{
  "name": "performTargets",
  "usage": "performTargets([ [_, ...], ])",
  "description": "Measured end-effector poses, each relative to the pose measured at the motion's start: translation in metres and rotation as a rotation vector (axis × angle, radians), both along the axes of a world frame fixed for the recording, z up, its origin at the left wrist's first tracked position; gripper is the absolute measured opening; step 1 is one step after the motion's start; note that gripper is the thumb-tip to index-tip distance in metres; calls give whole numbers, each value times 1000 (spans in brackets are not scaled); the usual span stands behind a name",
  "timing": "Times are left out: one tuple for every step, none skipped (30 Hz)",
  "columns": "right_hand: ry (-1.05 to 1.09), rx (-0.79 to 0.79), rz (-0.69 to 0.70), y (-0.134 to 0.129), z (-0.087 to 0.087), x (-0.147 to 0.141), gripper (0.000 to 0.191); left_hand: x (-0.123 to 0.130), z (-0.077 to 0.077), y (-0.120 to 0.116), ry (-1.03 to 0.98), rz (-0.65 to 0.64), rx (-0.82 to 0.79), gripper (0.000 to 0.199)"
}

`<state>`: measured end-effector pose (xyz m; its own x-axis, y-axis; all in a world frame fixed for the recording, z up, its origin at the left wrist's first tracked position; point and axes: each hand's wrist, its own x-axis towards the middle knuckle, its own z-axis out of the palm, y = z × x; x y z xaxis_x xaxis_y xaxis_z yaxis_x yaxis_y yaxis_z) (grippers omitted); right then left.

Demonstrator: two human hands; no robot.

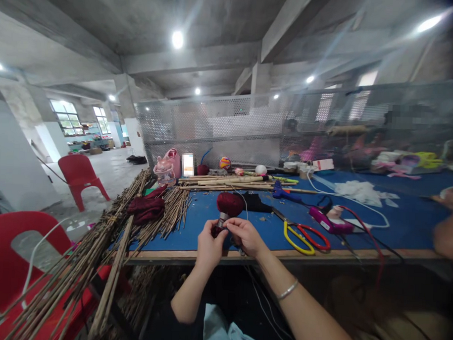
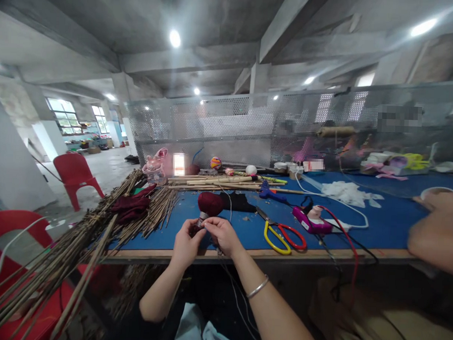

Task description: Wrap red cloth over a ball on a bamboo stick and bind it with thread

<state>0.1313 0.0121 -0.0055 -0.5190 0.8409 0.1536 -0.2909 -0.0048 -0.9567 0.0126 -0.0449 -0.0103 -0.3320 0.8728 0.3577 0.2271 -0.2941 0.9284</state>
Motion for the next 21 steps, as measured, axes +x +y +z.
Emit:
performTargets([
  [-16, -3, 2, 0, 0, -1, 29, -1, -1, 1, -15, 5, 0, 27],
  [-28, -5, -2, 1, 0, -1, 29, -1, -2, 3, -30, 10, -1, 28],
  [-38, -4, -10, 1, 0, -2, 28, -2, -3, 4, -46, 13, -2, 28],
  [-46, -4, -17, 2, 0, -2, 28, -3, -4, 5, -61, 11, -1, 28],
  [-51, -3, -23, 2, 0, -2, 28, -3, -4, 6, -73, 8, 0, 29],
  [-55, -1, -29, 2, 1, -2, 28, -4, -5, 6, -82, 4, 2, 29],
  [-58, 2, -33, 1, 1, -2, 29, -4, -5, 7, -87, 0, 2, 30],
  [-62, 8, -37, 1, 2, -1, 29, -5, -6, 7, -88, -4, 0, 31],
  [-66, 16, -38, 0, 2, -1, 30, -5, -6, 8, -91, -9, -4, 33],
  [-68, 24, -37, 0, 3, -1, 30, -5, -6, 8, -95, -17, -12, 34],
  [-68, 30, -34, 0, 3, -1, 30, -6, -7, 9, -101, -27, -22, 35],
  [-68, 36, -29, -1, 2, 0, 30, -6, -7, 9, -108, -41, -33, 36],
  [-67, 39, -23, 0, 2, 0, 29, -6, -7, 10, -115, -54, -42, 36],
  [-68, 40, -15, 0, 2, 0, 29, -7, -7, 11, -118, -65, -52, 36],
  [-70, 37, -6, 0, 2, 0, 28, -7, -7, 11, -118, -73, -61, 36],
  [-71, 31, 3, 1, 1, -1, 27, -7, -7, 12, -118, -79, -69, 36],
  [-71, 19, 7, 1, 1, -1, 26, -8, -7, 12, -120, -82, -76, 36],
  [-69, 4, 8, 2, 1, -1, 25, -8, -7, 12, -124, -85, -81, 35],
  [-64, -12, 4, 2, 1, -1, 24, -8, -6, 12, -129, -87, -85, 34],
  [-57, -26, -2, 2, 1, -1, 24, -8, -6, 12, -136, -87, -86, 34],
  [-51, -36, -10, 2, 1, -1, 24, -8, -5, 11, -143, -87, -85, 33],
])
